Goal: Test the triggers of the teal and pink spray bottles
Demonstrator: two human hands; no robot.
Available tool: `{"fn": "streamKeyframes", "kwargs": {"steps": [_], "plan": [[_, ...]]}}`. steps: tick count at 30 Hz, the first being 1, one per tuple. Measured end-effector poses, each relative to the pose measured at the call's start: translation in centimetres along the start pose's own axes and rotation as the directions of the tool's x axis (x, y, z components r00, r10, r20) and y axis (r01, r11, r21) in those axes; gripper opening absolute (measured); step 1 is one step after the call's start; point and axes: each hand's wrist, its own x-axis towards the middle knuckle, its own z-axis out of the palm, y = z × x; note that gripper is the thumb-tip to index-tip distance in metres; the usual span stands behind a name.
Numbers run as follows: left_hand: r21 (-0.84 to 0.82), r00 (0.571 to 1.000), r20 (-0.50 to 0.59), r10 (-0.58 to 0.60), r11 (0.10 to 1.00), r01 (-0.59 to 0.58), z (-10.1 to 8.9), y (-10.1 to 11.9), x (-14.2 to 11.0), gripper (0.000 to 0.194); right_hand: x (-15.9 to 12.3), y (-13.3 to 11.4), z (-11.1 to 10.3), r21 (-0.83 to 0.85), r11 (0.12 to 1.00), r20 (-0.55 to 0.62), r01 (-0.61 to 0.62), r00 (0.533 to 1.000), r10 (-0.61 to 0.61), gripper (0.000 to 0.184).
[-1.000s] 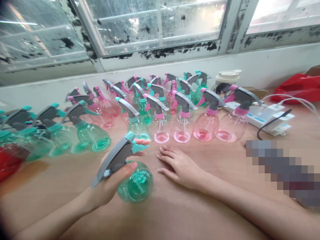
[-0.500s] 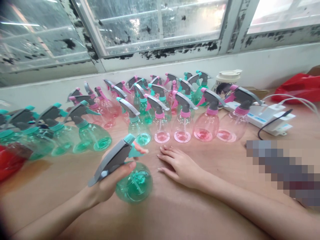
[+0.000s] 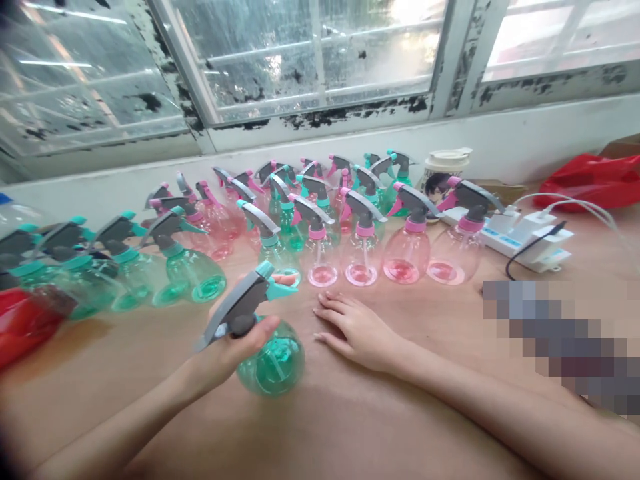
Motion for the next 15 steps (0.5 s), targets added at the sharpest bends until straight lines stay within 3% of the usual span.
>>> {"fn": "streamKeyframes", "kwargs": {"steps": [5, 15], "plan": [[0.0, 0.999, -0.049, -0.001, 1.0, 0.001, 0.2, -0.2, -0.5, 0.027, 0.1, -0.1, -0.1, -0.004, 1.0, -0.002, 0.007, 1.0, -0.007, 0.044], [-0.003, 0.998, -0.019, -0.067, 0.998, 0.067, -0.9, -1.8, -3.7, 0.034, 0.2, -0.2, 0.1, -0.002, 1.0, -0.018, 0.026, 1.0, -0.026, 0.042]]}}
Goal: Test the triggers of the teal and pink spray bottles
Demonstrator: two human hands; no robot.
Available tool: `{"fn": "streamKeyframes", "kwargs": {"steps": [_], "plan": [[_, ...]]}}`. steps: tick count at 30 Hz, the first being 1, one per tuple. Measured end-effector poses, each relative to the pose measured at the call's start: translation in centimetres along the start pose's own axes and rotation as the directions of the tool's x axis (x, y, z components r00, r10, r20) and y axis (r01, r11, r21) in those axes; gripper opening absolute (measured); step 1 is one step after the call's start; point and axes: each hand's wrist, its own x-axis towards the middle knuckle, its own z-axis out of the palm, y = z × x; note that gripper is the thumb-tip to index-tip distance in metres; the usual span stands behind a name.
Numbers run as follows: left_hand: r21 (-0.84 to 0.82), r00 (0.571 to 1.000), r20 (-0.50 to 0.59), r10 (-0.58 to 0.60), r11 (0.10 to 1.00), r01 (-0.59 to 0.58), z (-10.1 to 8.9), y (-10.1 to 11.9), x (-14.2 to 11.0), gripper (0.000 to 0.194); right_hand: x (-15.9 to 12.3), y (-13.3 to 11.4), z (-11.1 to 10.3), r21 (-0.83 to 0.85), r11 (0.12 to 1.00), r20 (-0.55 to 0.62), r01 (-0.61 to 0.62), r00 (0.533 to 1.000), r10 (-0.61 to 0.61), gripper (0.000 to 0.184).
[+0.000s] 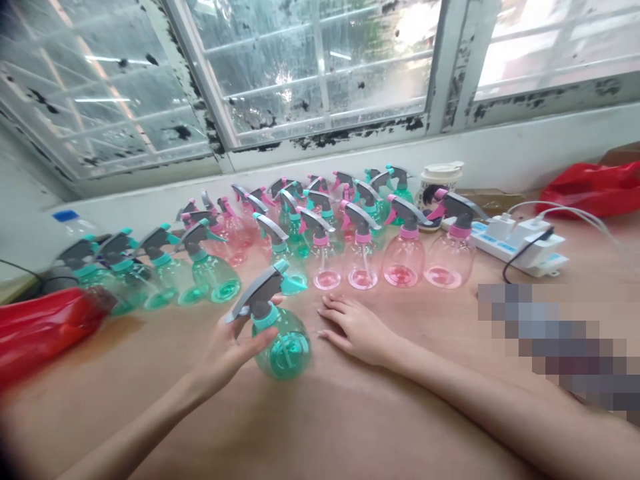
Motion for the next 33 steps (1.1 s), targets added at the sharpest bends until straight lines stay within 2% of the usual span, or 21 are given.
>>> {"fn": "streamKeyframes", "kwargs": {"steps": [5, 8, 12, 16, 23, 33], "plan": [[0.158, 0.999, -0.049, -0.02, 0.987, 0.028, -1.9, -0.7, -1.1, 0.026, -0.1, 0.1, 0.1, -0.02, 1.0, 0.013, 0.003, 1.0, -0.003, 0.043], [0.289, 0.988, -0.147, -0.035, 0.954, 0.077, -3.8, -1.2, -1.2, 0.031, -0.1, 0.1, 0.2, -0.037, 0.999, 0.029, 0.005, 1.0, -0.004, 0.044], [0.371, 0.952, -0.29, -0.101, 0.905, 0.209, -6.6, -2.4, -0.2, 0.041, -0.1, 0.2, 0.3, -0.034, 0.999, 0.031, 0.009, 0.999, -0.008, 0.044], [0.383, 0.936, -0.328, -0.13, 0.887, 0.257, -8.3, -3.8, 1.7, 0.045, -0.2, 0.4, 0.5, -0.013, 1.0, 0.027, 0.003, 1.0, -0.003, 0.044], [0.384, 0.931, -0.351, -0.101, 0.891, 0.241, -7.7, -5.9, 5.2, 0.042, -0.4, 0.7, 0.9, -0.007, 0.999, 0.052, -0.048, 0.997, 0.049, 0.048], [0.368, 0.942, -0.333, -0.041, 0.914, 0.17, -7.3, -7.3, 8.0, 0.034, -0.5, 0.5, 0.8, -0.021, 0.996, 0.083, -0.085, 0.993, 0.086, 0.048]]}}
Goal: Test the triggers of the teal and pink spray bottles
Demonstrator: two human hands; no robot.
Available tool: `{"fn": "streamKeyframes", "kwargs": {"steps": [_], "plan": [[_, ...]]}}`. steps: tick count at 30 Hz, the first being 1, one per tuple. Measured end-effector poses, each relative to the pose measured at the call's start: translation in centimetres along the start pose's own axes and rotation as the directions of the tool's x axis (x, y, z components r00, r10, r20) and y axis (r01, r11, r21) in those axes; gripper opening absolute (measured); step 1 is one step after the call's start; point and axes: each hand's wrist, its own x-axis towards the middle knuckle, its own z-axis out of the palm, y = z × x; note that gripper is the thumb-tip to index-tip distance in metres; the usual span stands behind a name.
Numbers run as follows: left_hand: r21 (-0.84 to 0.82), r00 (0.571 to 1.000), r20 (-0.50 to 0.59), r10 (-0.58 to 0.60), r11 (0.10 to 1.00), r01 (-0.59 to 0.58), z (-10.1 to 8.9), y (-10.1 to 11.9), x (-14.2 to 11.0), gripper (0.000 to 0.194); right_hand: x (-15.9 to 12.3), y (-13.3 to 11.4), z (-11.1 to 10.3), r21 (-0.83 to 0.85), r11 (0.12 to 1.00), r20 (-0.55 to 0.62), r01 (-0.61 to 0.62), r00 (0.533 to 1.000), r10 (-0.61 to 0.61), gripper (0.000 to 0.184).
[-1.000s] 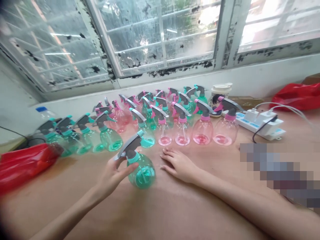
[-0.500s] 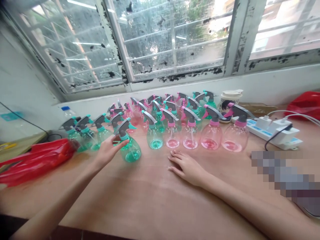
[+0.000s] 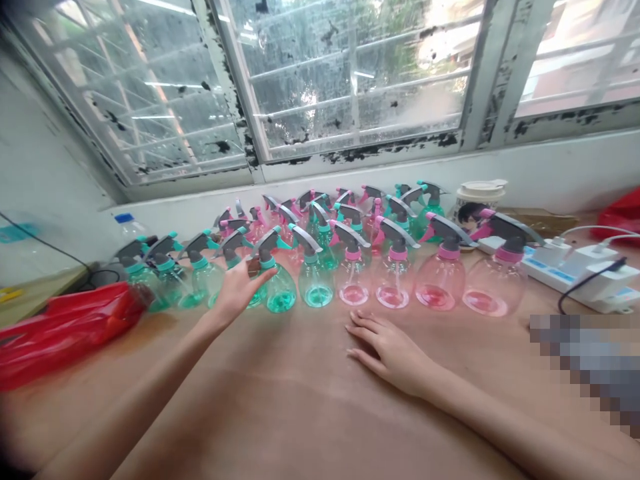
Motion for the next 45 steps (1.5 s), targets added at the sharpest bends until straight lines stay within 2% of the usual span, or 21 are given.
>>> {"fn": "streamKeyframes", "kwargs": {"steps": [7, 12, 14, 17, 20, 22, 24, 28, 33, 36, 39, 42, 45], "plan": [[-0.016, 0.998, -0.061, -0.007, 1.0, 0.006, 1.0, 0.0, 0.3, 0.037, 0.0, 0.2, 0.1, -0.03, 0.999, 0.039, -0.009, 0.999, 0.01, 0.049], [-0.046, 0.987, -0.156, 0.027, 0.998, -0.035, -0.3, 0.6, -2.7, 0.049, 0.0, 0.0, -0.1, -0.024, 1.0, 0.03, -0.019, 0.999, 0.02, 0.049], [-0.034, 0.972, -0.227, 0.06, 0.997, -0.07, -1.0, 1.3, -4.3, 0.042, 0.1, -0.1, -0.2, -0.02, 1.0, 0.028, -0.018, 0.999, 0.019, 0.049], [-0.043, 0.981, -0.156, 0.115, 0.991, -0.123, -1.0, 2.8, -5.8, 0.026, 0.2, -0.2, -0.3, -0.023, 1.0, 0.027, -0.016, 0.999, 0.017, 0.049], [-0.019, 0.965, -0.017, 0.262, 0.965, -0.262, 0.7, 4.8, -5.8, 0.021, 0.3, -0.3, -0.3, -0.029, 0.999, 0.031, -0.015, 0.999, 0.016, 0.048], [0.028, 0.958, 0.057, 0.281, 0.959, -0.283, 2.3, 5.9, -5.1, 0.024, 0.3, -0.3, -0.3, -0.031, 0.999, 0.034, -0.012, 0.999, 0.013, 0.048], [0.061, 0.962, 0.109, 0.251, 0.964, -0.259, 4.0, 6.7, -4.3, 0.031, 0.4, -0.3, -0.3, -0.032, 0.999, 0.035, -0.007, 0.999, 0.008, 0.048], [0.09, 0.971, 0.094, 0.219, 0.97, -0.227, 6.6, 7.4, -2.8, 0.041, 0.4, -0.4, -0.3, -0.009, 1.0, 0.022, 0.0, 1.0, 0.001, 0.048], [0.101, 0.974, 0.034, 0.226, 0.968, -0.228, 7.9, 7.5, -1.5, 0.035, 0.4, -0.5, -0.2, 0.005, 1.0, -0.003, 0.007, 1.0, -0.007, 0.048], [0.092, 0.967, 0.021, 0.256, 0.962, -0.256, 7.8, 7.4, -1.2, 0.03, 0.4, -0.5, -0.3, -0.011, 1.0, 0.0, 0.012, 1.0, -0.012, 0.047], [0.063, 0.953, 0.044, 0.301, 0.951, -0.303, 6.9, 7.2, -1.7, 0.025, 0.4, -0.5, -0.3, -0.019, 1.0, -0.001, 0.016, 1.0, -0.016, 0.047], [0.012, 0.929, 0.1, 0.356, 0.933, -0.358, 5.3, 6.9, -3.5, 0.021, 0.3, -0.4, -0.2, -0.017, 1.0, -0.014, 0.017, 1.0, -0.017, 0.047], [-0.125, 0.885, 0.137, 0.445, 0.894, -0.43, 3.5, 6.8, -6.1, 0.019, 0.2, -0.4, -0.2, -0.013, 1.0, -0.02, 0.013, 1.0, -0.013, 0.047]]}}
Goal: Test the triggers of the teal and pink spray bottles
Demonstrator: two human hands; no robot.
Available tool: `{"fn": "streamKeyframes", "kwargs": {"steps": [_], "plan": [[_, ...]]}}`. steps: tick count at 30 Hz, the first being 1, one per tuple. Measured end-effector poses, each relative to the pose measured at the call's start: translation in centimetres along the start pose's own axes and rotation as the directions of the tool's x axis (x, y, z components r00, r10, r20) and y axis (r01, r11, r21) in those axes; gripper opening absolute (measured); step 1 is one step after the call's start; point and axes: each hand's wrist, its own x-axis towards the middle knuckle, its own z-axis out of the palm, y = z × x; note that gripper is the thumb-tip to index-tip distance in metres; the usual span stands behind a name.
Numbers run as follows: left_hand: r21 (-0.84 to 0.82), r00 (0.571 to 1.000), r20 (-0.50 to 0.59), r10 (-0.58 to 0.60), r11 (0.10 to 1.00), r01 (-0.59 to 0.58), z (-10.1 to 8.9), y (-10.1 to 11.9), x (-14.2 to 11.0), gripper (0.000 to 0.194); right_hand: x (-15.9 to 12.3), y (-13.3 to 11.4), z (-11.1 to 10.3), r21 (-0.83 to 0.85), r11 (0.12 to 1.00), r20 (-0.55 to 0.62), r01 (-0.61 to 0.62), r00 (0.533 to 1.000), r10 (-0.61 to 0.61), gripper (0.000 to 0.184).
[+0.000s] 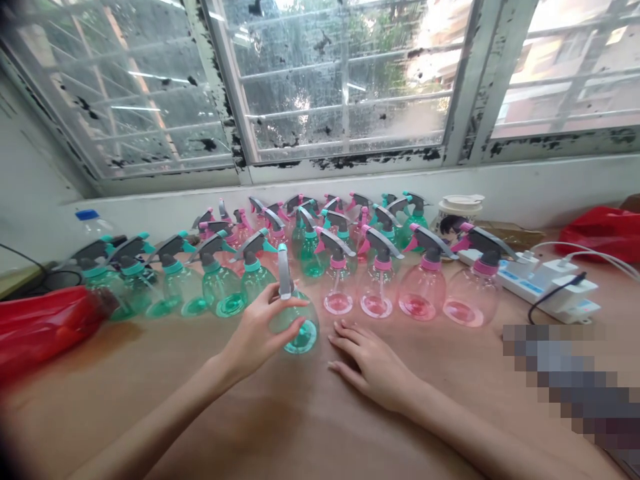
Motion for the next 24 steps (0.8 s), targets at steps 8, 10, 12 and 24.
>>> {"fn": "streamKeyframes", "kwargs": {"steps": [8, 10, 12, 24], "plan": [[-0.231, 0.994, 0.098, -0.037, 0.971, 0.059, -2.7, 2.7, -3.4, 0.007, 0.0, 0.0, -0.2, -0.013, 1.0, -0.004, 0.009, 1.0, -0.009, 0.046], [-0.228, 0.991, 0.107, -0.084, 0.968, 0.107, -3.1, 2.6, -3.6, 0.02, 0.0, 0.0, -0.1, -0.006, 1.0, -0.013, 0.013, 1.0, -0.013, 0.045], [-0.225, 0.983, 0.109, -0.15, 0.959, 0.171, -3.5, 2.3, -3.8, 0.03, 0.0, 0.0, -0.1, 0.012, 1.0, -0.026, 0.014, 1.0, -0.014, 0.045], [-0.402, 0.954, -0.002, -0.299, 0.874, 0.273, -1.1, 3.2, 0.5, 0.07, 0.0, 0.0, -0.1, 0.032, 0.999, -0.034, 0.017, 0.999, -0.016, 0.045]]}}
